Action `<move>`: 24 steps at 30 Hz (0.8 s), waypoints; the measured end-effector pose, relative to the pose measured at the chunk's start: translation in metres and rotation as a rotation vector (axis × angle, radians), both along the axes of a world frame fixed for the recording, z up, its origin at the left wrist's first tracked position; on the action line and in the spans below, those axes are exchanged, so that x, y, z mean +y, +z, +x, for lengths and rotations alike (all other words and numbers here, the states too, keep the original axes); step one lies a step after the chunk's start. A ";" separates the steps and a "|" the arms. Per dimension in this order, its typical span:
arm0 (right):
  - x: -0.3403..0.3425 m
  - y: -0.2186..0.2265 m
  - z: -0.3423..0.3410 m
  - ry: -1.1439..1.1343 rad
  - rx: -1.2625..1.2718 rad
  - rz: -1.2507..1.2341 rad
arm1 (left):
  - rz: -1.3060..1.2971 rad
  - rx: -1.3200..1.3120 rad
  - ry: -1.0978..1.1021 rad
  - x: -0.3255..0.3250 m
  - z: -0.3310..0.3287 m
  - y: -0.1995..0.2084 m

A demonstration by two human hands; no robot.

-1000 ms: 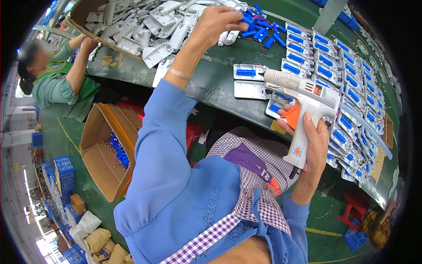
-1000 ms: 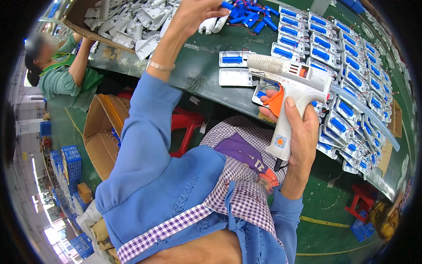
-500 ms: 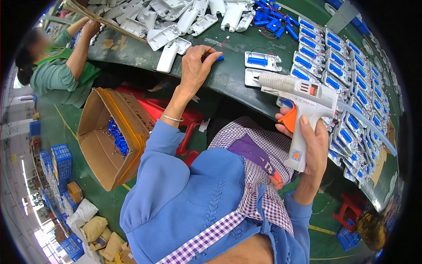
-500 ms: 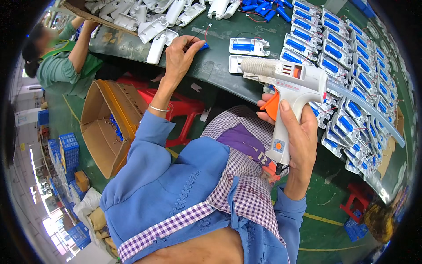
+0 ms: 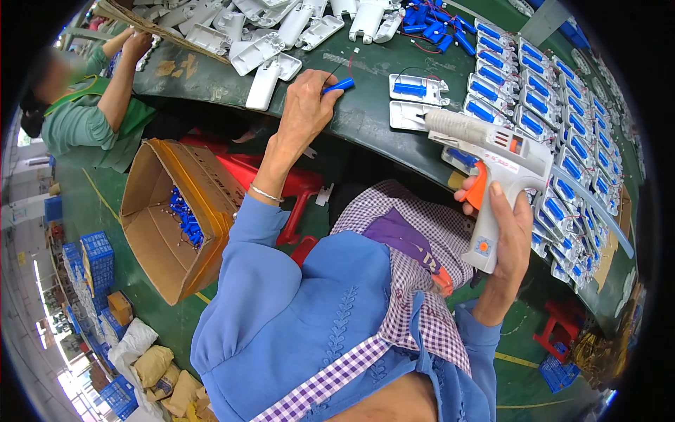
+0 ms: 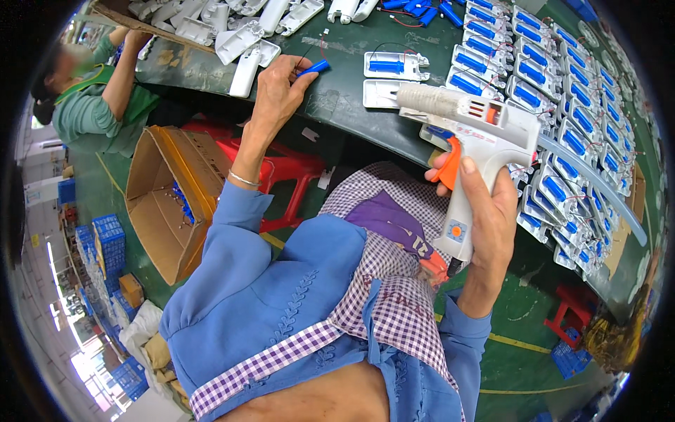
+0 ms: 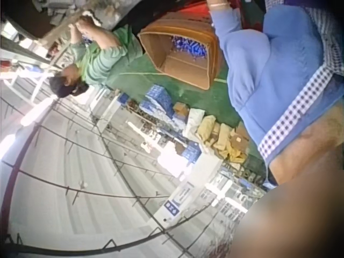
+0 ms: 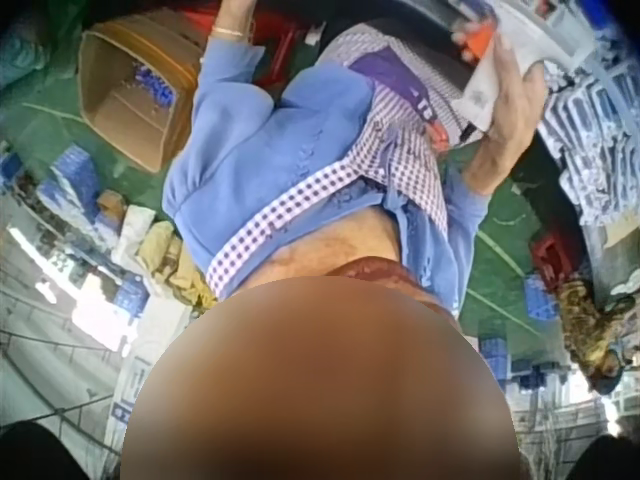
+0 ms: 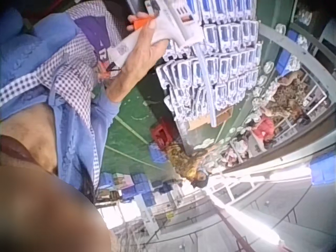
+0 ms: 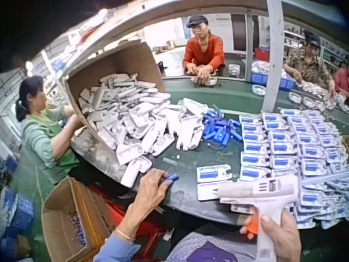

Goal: The recorder is assembling electronic units by applying hot glue to plastic cases and then inserting blue batteries into them.

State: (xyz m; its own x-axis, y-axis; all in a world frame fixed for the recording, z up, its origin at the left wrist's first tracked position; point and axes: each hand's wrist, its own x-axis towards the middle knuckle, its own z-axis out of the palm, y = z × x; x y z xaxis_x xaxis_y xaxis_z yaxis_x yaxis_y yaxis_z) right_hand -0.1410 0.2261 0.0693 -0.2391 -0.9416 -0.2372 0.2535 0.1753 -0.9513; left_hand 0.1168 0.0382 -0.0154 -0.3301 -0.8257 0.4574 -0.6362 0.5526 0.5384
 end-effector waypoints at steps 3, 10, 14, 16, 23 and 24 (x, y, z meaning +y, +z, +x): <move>0.001 -0.001 -0.006 -0.017 0.029 -0.004 | 0.165 0.097 0.044 0.005 -0.012 0.013; -0.001 -0.006 -0.009 0.009 0.067 0.032 | 0.047 0.144 -0.178 0.007 -0.046 0.015; 0.003 -0.005 -0.011 0.002 0.071 0.053 | 0.044 0.118 -0.233 0.009 -0.062 0.015; 0.005 -0.005 -0.011 -0.002 0.058 0.057 | 0.060 0.068 -0.265 0.013 -0.067 0.016; 0.015 -0.001 -0.012 -0.013 -0.036 -0.014 | 0.161 -0.033 -0.307 0.016 -0.073 0.009; 0.015 -0.001 -0.012 -0.008 -0.034 -0.028 | 0.162 -0.033 -0.304 0.017 -0.074 0.009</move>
